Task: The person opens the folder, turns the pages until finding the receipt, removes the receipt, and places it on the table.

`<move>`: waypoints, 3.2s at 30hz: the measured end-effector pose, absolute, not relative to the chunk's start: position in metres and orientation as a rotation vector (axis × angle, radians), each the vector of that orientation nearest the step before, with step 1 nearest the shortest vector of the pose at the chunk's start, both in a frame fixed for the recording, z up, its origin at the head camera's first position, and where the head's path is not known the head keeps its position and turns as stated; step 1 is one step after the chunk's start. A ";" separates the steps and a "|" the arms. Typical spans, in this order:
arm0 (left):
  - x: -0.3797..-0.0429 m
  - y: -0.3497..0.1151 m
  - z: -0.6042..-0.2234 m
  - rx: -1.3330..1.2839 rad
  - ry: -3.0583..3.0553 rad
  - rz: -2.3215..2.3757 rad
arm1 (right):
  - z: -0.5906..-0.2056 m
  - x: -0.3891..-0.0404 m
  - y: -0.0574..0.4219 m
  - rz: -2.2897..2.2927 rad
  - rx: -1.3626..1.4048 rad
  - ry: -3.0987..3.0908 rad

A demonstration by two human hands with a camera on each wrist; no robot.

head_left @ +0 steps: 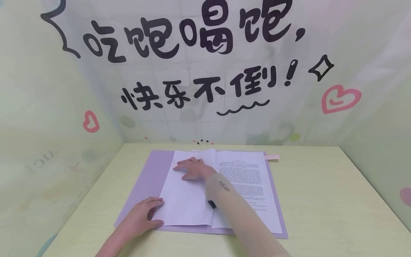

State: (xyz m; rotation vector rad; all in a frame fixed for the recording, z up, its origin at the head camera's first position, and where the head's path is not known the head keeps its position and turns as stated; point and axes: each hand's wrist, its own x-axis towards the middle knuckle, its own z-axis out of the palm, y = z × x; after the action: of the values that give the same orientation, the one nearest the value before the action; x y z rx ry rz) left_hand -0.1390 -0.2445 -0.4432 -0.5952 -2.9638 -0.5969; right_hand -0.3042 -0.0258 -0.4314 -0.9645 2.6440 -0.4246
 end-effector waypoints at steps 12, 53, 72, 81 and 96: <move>-0.139 -0.243 -0.442 -0.586 -2.984 -0.638 | -0.408 -0.315 0.000 -0.708 -1.002 2.632; -0.144 -0.247 -0.442 -0.640 -2.960 -0.680 | -0.408 -0.306 0.211 -1.363 -0.470 2.820; -0.145 -0.249 -0.441 -0.631 -2.937 -0.742 | -0.430 -0.295 0.251 -1.162 -0.425 2.816; -0.146 -0.250 -0.443 -0.644 -2.929 -0.773 | -0.441 -0.293 0.258 -0.940 -0.480 2.849; -0.145 -0.250 -0.442 -0.636 -2.949 -0.780 | -0.450 -0.291 0.272 -0.930 -0.519 2.760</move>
State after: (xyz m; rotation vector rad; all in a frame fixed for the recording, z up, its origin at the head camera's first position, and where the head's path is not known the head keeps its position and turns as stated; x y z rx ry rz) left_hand -0.1452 -0.2497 -0.4423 -0.6364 -2.9490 -0.7801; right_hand -0.2908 0.2724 -0.4497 -0.5192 2.7602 -0.9298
